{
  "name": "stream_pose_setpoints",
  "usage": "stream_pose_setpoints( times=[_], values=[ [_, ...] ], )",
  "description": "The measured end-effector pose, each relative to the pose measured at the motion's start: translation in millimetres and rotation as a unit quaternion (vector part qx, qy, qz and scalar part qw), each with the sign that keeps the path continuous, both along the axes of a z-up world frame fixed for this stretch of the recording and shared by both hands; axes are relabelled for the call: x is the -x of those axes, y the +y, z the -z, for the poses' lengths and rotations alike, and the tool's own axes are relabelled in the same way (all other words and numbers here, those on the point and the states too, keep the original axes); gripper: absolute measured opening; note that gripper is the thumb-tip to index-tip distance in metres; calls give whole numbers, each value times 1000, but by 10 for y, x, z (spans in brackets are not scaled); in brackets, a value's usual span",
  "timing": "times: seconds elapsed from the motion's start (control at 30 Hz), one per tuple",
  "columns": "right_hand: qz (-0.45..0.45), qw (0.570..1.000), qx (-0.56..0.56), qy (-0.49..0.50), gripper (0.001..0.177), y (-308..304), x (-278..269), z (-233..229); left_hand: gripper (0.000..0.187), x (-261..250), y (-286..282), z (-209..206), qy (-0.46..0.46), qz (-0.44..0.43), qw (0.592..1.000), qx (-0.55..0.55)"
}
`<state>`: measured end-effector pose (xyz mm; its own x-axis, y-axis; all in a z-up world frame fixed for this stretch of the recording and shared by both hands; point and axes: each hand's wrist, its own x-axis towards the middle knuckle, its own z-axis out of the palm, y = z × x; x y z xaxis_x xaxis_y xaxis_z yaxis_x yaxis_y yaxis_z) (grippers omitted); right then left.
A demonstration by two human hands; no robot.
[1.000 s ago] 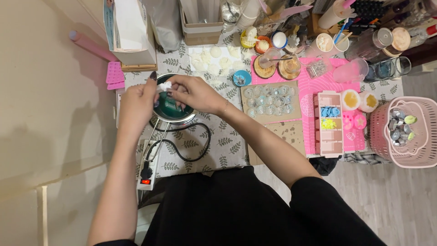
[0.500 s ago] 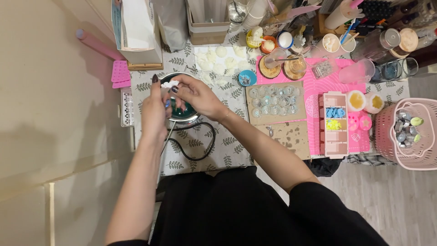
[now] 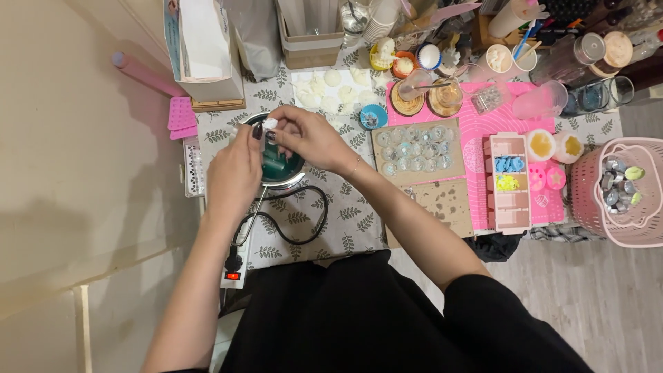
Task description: Stirring and preparing melted wax in a pot for candle making.
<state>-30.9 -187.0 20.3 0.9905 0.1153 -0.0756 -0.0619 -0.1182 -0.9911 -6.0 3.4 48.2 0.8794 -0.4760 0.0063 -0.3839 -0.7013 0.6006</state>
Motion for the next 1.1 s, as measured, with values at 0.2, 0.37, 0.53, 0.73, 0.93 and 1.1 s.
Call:
stream_pose_setpoints(
  times=[0.2, 0.37, 0.53, 0.73, 0.93, 1.1],
  values=[
    [23, 998, -56, 18, 25, 75, 27, 0, 23, 47, -8, 69, 50, -31, 988, 145],
    [31, 990, 118, -69, 26, 46, 22, -65, 31, 4, 27, 84, 56, -38, 988, 140],
    [33, 998, 29, -38, 26, 87, 22, 30, 42, -31, 17, 238, 106, -41, 979, 167],
    [63, 997, -47, 7, 24, 87, 78, 223, 45, -138, 32, 333, 215, -99, 955, 177],
    [24, 968, 230, -101, 24, -29, 80, 44, 33, -90, -30, -33, 138, -114, 982, 66],
    [7, 961, 260, -94, 28, -3, 94, 11, 24, -102, -31, -87, 73, -133, 980, 129]
  ],
)
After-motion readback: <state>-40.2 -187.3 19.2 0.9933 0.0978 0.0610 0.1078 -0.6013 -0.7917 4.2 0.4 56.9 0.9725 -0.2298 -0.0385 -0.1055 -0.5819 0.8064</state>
